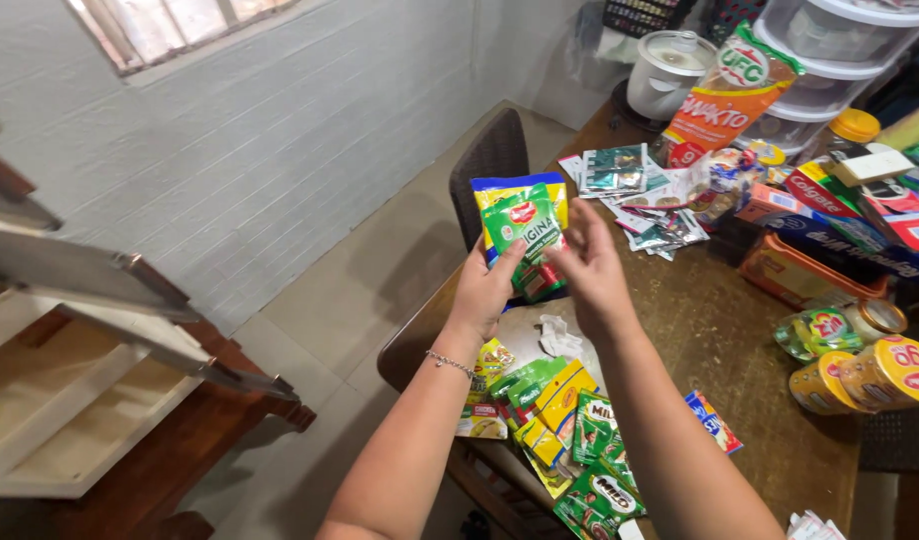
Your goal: Organizing and storing various food and spice packets from a table into a plastic pantry cabinet.
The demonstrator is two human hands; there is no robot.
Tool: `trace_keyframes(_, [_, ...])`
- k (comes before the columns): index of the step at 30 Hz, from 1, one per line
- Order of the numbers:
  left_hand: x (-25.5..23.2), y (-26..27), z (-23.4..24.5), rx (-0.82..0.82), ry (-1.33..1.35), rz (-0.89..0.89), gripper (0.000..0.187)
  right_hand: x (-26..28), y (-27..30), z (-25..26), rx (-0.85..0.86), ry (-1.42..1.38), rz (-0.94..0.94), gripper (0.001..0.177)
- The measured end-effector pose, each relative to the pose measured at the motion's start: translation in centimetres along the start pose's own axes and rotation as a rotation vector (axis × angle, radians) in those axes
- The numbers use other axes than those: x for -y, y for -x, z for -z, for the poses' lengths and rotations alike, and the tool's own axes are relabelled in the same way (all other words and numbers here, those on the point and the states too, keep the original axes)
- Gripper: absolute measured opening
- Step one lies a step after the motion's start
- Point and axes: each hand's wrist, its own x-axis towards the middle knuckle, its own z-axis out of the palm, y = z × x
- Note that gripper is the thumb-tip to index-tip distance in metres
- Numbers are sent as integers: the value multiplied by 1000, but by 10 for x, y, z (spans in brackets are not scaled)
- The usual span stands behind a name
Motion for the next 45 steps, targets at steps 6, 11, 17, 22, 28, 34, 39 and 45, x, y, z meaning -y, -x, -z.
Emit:
trace_keyframes(6, [-12, 2, 14, 28, 107, 93, 37, 33, -13, -15, 61, 24, -434, 57])
trace_keyframes(11, [-26, 0, 35, -43, -29, 51, 41, 43, -21, -42, 94, 36, -366, 49])
trace_keyframes(17, [-97, 34, 27, -129, -374, -173, 59, 41, -11, -91, 93, -95, -220, 45])
trace_keyframes(22, [-158, 86, 33, -126, -554, -285, 80, 31, 1, -142, 74, -110, -198, 49])
trace_keyframes(28, [-203, 134, 79, -198, -743, -388, 64, 32, 18, -212, 177, -185, -190, 34])
trace_keyframes(34, [-269, 193, 109, -232, -632, -425, 61, 43, 39, -291, 311, -335, -260, 29])
trace_keyframes(39, [-316, 243, 127, -285, -539, -406, 64, 38, 60, -352, 361, -349, -280, 33])
trace_keyframes(45, [-351, 293, 160, -270, -474, -505, 68, 10, 77, -408, 473, -330, -196, 31])
